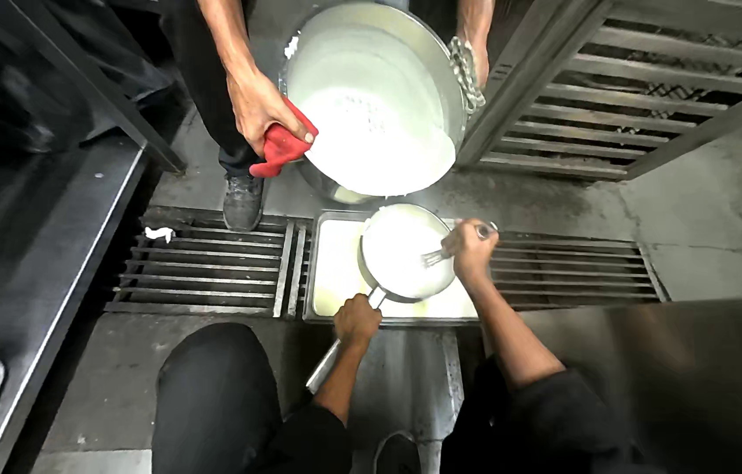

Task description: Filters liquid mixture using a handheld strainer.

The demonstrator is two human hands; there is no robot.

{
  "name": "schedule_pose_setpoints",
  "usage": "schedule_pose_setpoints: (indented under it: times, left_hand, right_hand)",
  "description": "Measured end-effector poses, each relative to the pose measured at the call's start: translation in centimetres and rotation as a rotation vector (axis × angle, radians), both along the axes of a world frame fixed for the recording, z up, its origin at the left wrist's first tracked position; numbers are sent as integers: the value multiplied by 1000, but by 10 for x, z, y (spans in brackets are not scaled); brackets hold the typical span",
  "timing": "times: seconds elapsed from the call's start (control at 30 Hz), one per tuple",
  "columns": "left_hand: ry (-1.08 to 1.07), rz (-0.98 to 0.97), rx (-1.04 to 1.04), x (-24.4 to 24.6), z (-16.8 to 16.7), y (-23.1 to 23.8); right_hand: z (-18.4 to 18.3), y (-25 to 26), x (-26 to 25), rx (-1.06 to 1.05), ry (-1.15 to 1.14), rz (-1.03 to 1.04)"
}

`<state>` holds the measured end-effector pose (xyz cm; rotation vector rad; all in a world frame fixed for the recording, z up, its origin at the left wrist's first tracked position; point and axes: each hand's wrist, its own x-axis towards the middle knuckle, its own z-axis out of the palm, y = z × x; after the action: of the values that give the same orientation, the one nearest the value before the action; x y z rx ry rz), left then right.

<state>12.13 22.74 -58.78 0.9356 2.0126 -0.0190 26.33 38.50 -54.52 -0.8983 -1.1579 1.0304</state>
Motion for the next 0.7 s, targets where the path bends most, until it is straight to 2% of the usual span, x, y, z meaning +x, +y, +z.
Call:
schedule_pose_setpoints:
  times: [0.1,0.17,0.23,0.3,0.37,0.47,0.5,0.6,0.7]
  left_hand:
    - [16,-7,6,-1,-2,3]
    - [32,-16,-3,-3,0,5]
    - [25,-19,-8,0,-1,1]
    - [20,-17,-11,2,-1,3]
    - [24,-23,-18,0,2,5]
    - [19,-23,-10,5,1,0]
    - [19,-25,-6,8,-1,-1]
    - [28,-36,-14,4,2,4]
    - [13,-9,-11,8,-1,-3]
  right_hand:
    - [23,17,-1,72,68,-118]
    - [17,10,-6,46,147,-127]
    - [-2,-2,2,32,39,-69]
    - [8,10,4,82,25,-131]
    - [14,9,-5,53,110,-182]
    - [2,-13,-6,38,-104,-92]
    - [8,-9,-6,65,-118,-108]
    - [14,4,-13,58,70,-141]
    - [4,-6,3,34,-144,36]
